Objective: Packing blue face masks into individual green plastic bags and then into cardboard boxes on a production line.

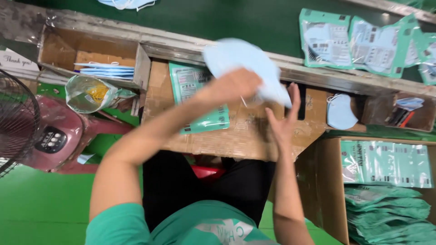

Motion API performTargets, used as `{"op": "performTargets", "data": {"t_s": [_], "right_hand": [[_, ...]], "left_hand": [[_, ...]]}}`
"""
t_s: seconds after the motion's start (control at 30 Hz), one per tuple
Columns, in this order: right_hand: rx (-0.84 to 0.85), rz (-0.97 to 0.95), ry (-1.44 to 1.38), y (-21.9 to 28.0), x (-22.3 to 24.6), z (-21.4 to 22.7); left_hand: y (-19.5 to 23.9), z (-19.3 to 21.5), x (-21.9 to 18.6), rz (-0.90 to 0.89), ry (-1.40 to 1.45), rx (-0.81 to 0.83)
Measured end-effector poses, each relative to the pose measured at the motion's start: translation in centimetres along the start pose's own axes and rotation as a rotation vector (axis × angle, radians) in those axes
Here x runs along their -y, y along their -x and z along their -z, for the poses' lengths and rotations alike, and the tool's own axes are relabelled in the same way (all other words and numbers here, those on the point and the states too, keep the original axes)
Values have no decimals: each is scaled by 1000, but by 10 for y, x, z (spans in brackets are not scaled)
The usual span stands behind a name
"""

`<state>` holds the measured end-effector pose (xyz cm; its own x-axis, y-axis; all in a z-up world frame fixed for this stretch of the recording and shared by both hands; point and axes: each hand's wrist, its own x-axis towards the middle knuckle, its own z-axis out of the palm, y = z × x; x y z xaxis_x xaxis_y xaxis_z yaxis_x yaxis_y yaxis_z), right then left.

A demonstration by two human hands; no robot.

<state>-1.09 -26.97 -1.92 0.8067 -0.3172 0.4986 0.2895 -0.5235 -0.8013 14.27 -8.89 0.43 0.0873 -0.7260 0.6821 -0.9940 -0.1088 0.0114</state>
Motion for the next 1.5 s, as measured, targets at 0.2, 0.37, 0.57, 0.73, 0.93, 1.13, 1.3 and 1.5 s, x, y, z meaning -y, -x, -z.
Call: {"op": "performTargets", "data": {"t_s": [0.2,0.37,0.57,0.73,0.93,1.13,1.3,1.5], "right_hand": [[296,92,194,25,-25,45],[252,-43,67,34,11,64],[339,-246,-135,33,10,82],[447,-163,83,33,5,55],[165,-40,-4,30,2,54],[394,-74,84,57,-15,36],[172,-9,90,43,-11,46],[331,-228,28,68,-37,29]], "left_hand": [[-15,11,-89,64,372,-17],[-1,9,-95,270,752,-74],[25,-6,-104,623,720,26],[71,-60,-129,912,789,60],[24,-15,-116,1134,794,30],[48,-62,-114,781,534,120],[29,-38,-113,1377,964,120],[37,-54,-114,898,651,82]]}}
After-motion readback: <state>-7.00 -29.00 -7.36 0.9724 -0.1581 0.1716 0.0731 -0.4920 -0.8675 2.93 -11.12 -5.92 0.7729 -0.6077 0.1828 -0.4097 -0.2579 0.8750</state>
